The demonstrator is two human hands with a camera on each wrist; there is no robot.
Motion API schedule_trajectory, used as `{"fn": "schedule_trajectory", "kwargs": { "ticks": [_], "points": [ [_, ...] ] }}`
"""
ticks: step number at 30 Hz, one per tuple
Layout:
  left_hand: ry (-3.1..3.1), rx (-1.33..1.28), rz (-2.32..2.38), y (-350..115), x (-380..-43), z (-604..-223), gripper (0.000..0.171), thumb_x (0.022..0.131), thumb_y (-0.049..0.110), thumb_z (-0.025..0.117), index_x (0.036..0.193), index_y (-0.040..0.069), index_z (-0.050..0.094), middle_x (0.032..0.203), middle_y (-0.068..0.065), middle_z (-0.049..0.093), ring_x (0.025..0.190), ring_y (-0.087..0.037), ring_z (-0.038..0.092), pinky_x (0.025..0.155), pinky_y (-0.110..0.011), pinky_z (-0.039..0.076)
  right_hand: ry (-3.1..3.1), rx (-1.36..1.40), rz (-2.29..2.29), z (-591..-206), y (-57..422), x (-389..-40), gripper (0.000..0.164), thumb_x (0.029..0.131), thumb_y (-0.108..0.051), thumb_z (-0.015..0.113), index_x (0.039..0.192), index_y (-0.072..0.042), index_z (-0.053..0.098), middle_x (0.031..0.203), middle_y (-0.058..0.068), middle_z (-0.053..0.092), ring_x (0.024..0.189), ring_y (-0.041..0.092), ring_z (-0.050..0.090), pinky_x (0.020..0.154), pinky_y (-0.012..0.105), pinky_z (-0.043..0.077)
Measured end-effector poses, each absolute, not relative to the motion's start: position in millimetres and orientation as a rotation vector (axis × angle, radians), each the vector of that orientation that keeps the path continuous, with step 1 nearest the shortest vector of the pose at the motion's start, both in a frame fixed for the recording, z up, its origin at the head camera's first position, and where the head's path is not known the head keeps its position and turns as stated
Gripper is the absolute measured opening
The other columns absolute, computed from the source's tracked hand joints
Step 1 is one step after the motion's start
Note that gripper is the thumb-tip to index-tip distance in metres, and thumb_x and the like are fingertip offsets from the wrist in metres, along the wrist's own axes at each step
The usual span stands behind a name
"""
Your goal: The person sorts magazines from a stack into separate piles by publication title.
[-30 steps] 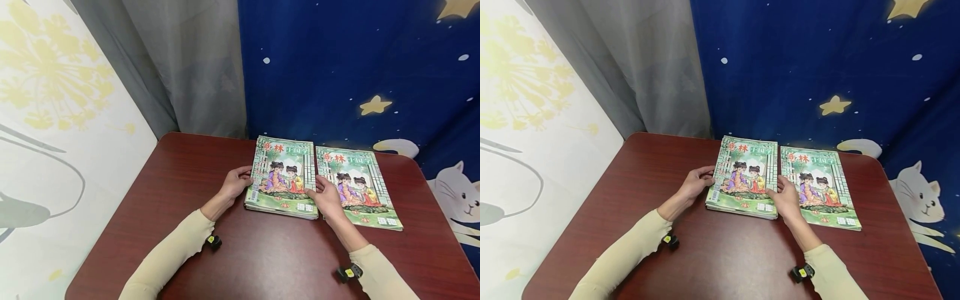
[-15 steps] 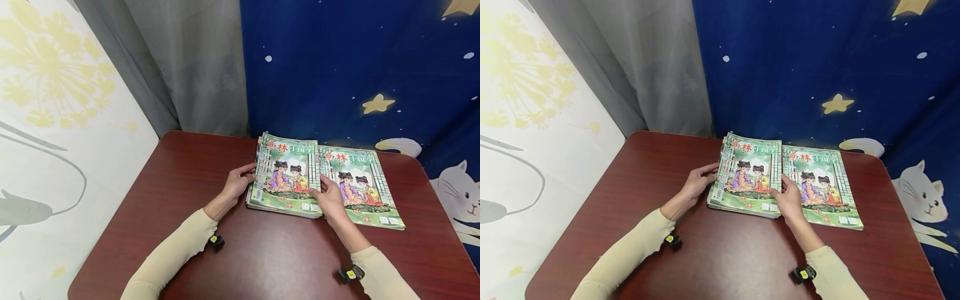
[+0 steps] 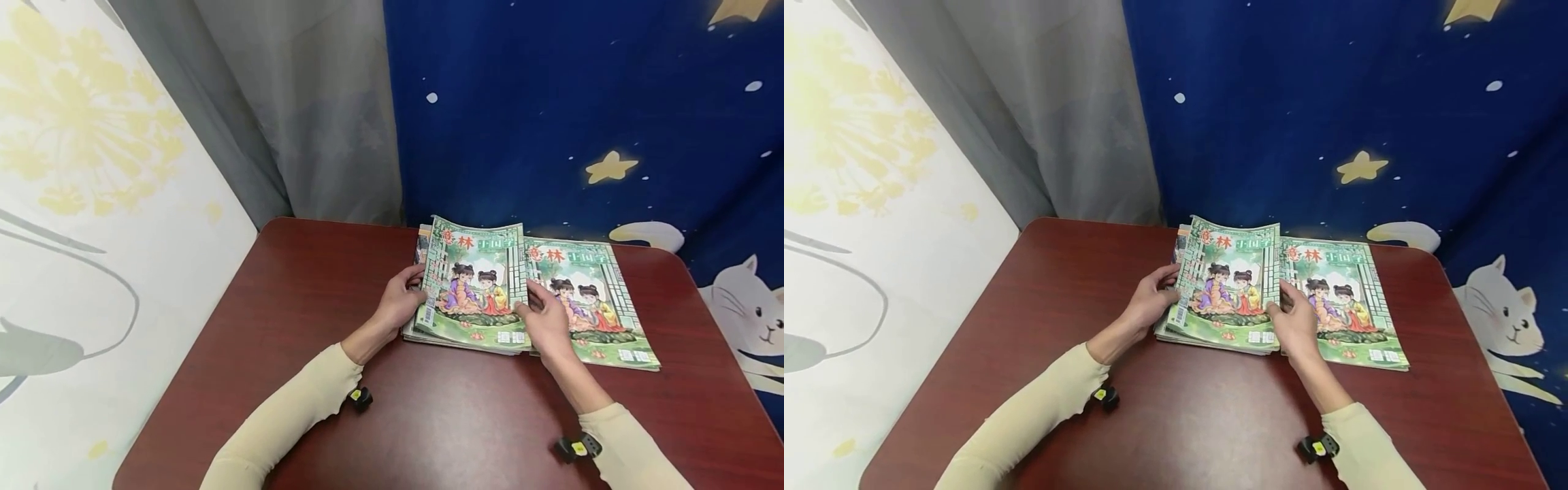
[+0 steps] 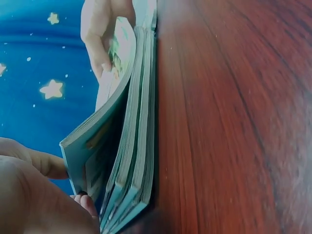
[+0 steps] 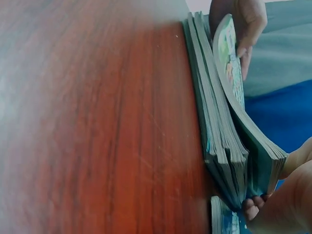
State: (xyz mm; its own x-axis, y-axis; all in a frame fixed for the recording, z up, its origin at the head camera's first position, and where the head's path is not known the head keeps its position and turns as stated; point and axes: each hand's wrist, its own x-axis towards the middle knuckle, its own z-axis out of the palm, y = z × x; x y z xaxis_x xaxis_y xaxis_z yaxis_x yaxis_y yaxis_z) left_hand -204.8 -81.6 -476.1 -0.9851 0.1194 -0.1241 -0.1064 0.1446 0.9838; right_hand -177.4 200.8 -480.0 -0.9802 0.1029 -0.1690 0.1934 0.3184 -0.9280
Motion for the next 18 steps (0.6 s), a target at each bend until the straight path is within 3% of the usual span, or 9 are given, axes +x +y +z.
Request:
{"fn": "schedule_trajectory", "kwargs": {
  "ticks": [8, 13, 16, 18],
  "points": [
    [2.194, 0.054, 1.993, -63, -191, -473, 0.069, 0.092, -0.01, 0.052, 0.158, 0.009, 0.047, 0.159, -0.015, 0.049, 0.147, -0.036, 0.051, 0.102, -0.036, 0.053, 2.386, 0.379, -1.916, -475, 213, -168, 0.065, 0.106, -0.009, 0.058, 0.166, -0.014, 0.035, 0.171, 0.017, 0.036, 0.157, 0.033, 0.036, 0.129, 0.047, 0.033],
    [2.136, 0.089, 2.045, -45, -189, -469, 0.071, 0.089, -0.012, 0.051, 0.158, 0.007, 0.047, 0.156, -0.017, 0.05, 0.144, -0.037, 0.053, 0.105, -0.037, 0.053, 2.264, 0.483, -2.008, -470, 231, -160, 0.064, 0.106, -0.011, 0.058, 0.166, -0.017, 0.037, 0.173, 0.012, 0.032, 0.158, 0.022, 0.031, 0.121, 0.023, 0.036],
    [2.086, 0.118, 2.078, -33, -189, -468, 0.072, 0.088, -0.013, 0.05, 0.158, 0.005, 0.046, 0.157, -0.018, 0.05, 0.143, -0.037, 0.054, 0.11, -0.041, 0.052, 2.186, 0.519, -2.076, -468, 244, -155, 0.065, 0.106, -0.012, 0.06, 0.166, -0.017, 0.036, 0.171, 0.01, 0.031, 0.157, 0.017, 0.028, 0.119, 0.016, 0.033],
    [2.077, 0.136, 2.087, -26, -187, -468, 0.071, 0.089, -0.013, 0.051, 0.158, 0.005, 0.046, 0.157, -0.018, 0.05, 0.144, -0.038, 0.054, 0.111, -0.043, 0.052, 2.149, 0.527, -2.12, -467, 252, -152, 0.066, 0.106, -0.013, 0.062, 0.166, -0.018, 0.036, 0.163, 0.006, 0.039, 0.156, 0.015, 0.028, 0.12, 0.016, 0.031]
  ]
}}
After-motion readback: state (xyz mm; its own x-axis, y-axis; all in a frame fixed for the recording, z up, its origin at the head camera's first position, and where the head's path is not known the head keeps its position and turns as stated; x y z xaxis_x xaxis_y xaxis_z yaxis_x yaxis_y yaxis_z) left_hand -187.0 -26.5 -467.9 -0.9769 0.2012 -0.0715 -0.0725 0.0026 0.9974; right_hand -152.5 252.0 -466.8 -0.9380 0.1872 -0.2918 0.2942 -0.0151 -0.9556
